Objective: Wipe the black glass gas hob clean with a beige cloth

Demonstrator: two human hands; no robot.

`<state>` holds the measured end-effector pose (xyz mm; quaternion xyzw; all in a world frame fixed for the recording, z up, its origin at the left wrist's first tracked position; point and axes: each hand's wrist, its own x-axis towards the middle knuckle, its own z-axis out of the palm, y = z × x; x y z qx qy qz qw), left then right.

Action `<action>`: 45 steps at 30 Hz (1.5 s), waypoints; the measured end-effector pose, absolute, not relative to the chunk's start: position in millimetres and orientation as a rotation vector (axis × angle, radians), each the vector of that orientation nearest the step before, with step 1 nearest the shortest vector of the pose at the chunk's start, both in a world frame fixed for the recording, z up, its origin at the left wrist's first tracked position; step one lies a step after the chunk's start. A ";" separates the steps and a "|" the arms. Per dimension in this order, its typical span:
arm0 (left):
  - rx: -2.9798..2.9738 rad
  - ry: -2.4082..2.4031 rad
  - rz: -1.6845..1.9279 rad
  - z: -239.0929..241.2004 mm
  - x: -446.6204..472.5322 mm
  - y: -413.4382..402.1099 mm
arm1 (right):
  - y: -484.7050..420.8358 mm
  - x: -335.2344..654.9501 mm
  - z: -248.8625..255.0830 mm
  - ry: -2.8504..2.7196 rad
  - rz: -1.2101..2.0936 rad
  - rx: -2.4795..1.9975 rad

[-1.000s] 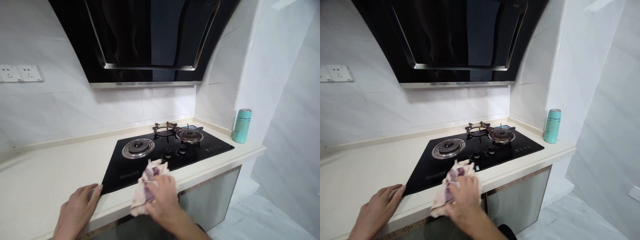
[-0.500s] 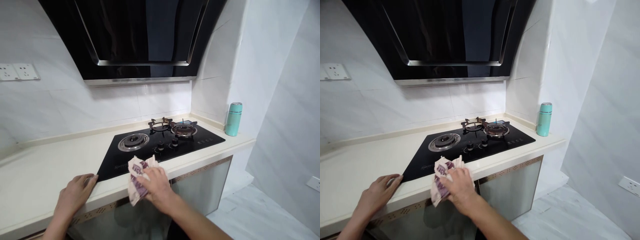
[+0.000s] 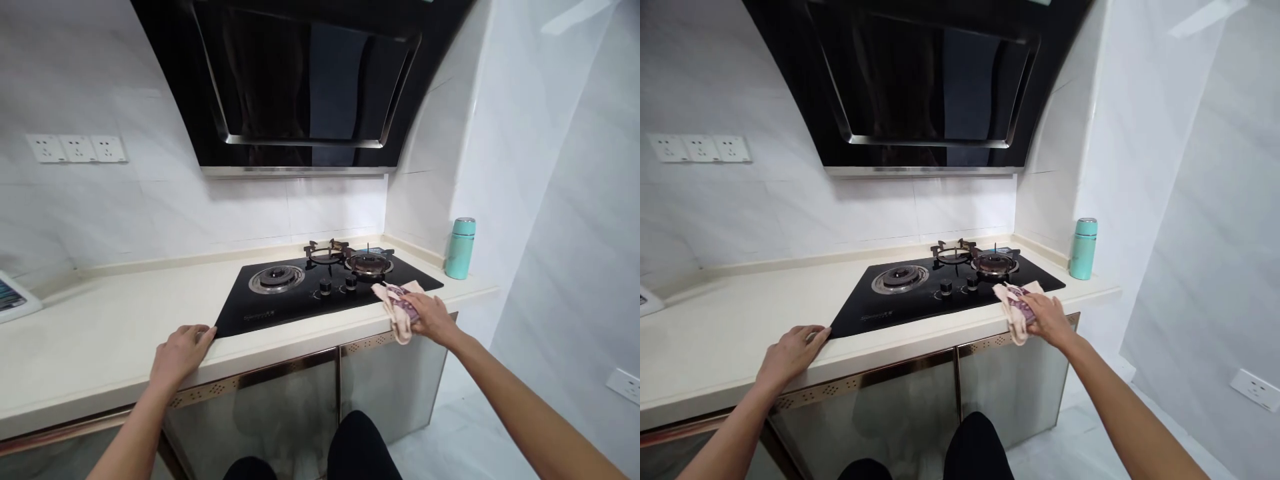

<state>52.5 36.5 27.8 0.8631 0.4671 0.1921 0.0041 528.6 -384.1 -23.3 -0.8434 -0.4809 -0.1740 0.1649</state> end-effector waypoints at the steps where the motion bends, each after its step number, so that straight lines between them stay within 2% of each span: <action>1: 2.701 1.464 0.609 27.1 52.5 37.2 | -392.9 539.7 -21.4 -1.303 -0.486 -2.463; 7: 2.664 1.488 0.637 25.2 56.6 33.4 | -407.0 564.3 -8.8 -1.198 -0.376 -2.729; 16: 2.620 1.532 0.707 23.5 64.3 21.8 | -363.9 493.5 2.6 -1.523 -0.542 -2.831; 25: 2.603 1.558 0.759 20.8 67.4 8.8 | -273.8 368.2 12.2 -1.891 -0.633 -2.525; 35: 2.632 1.573 0.775 19.4 61.6 7.3 | -162.2 211.4 31.7 -2.070 -0.480 -2.135; 39: 2.632 1.573 0.729 23.4 56.4 9.8 | -149.8 192.6 34.8 -2.024 -0.413 -2.054; 45: 2.679 1.571 0.700 23.6 51.3 17.5 | -170.2 216.6 20.7 -1.865 -0.361 -2.015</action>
